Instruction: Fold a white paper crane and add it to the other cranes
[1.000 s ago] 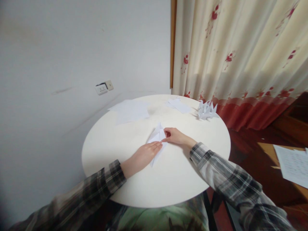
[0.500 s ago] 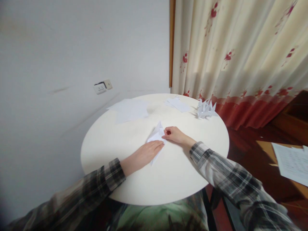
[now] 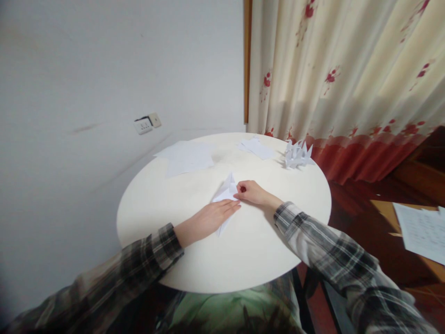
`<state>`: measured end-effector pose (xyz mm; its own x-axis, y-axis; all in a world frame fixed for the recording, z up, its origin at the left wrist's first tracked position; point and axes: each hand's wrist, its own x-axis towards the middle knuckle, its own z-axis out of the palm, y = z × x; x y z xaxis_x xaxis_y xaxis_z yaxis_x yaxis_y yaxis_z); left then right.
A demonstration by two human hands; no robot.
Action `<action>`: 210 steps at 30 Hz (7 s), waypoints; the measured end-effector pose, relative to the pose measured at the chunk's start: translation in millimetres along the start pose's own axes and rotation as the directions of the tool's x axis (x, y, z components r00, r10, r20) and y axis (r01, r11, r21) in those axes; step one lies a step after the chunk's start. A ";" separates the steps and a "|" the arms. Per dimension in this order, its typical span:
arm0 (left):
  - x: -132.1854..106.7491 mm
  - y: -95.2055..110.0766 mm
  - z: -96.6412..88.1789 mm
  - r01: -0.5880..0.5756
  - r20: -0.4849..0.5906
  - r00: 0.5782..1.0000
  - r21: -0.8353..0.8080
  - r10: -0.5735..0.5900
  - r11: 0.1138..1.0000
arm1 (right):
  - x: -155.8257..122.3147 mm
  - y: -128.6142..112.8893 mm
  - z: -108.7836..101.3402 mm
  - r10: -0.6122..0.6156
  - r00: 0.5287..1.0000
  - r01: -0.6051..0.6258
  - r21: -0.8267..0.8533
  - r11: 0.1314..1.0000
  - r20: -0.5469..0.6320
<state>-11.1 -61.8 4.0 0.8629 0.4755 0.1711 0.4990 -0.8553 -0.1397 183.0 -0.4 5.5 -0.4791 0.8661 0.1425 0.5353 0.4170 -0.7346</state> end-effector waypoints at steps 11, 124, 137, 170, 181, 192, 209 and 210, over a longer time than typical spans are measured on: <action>3.2 2.6 -3.5 -0.055 0.023 0.998 0.087 0.053 0.995 | 0.4 3.2 3.8 -0.012 1.000 0.012 0.020 1.000 0.006; 14.7 -3.3 11.5 0.505 -0.051 0.822 -0.392 -0.567 0.769 | -29.3 -28.8 -3.1 -0.246 0.837 0.172 -0.191 0.966 -0.489; 8.4 7.6 10.2 0.503 -0.117 0.812 -0.356 -0.572 0.787 | -15.4 -30.3 13.7 0.031 0.998 -0.040 -0.169 0.985 -0.052; -21.0 -18.1 3.0 -0.077 -0.266 0.964 -0.246 0.009 0.966 | -7.1 -16.7 13.6 0.121 0.992 -0.121 0.006 0.993 0.037; -22.1 -16.1 0.9 -0.113 -0.161 0.982 -0.113 0.094 0.987 | -7.4 -6.6 21.7 0.097 0.991 -0.108 0.127 0.986 0.093; -24.6 -12.6 2.7 -0.091 -0.146 0.986 -0.113 0.074 0.989 | -2.3 -9.8 24.3 0.190 0.981 -0.185 0.125 0.975 -0.031; -25.1 -11.8 1.4 -0.146 -0.169 0.978 -0.140 0.121 0.979 | 0.9 -9.9 26.8 0.228 0.971 -0.222 0.085 0.971 -0.072; -25.0 -12.3 1.9 -0.144 -0.164 0.979 -0.159 0.118 0.977 | 1.1 -9.4 27.6 0.236 0.969 -0.229 0.094 0.969 -0.070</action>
<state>-38.7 -62.8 -0.4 0.8908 0.3312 0.3110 0.3503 -0.9366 -0.0059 158.3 -10.9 -5.7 -0.2895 0.9571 0.0106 0.5627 0.1792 -0.8070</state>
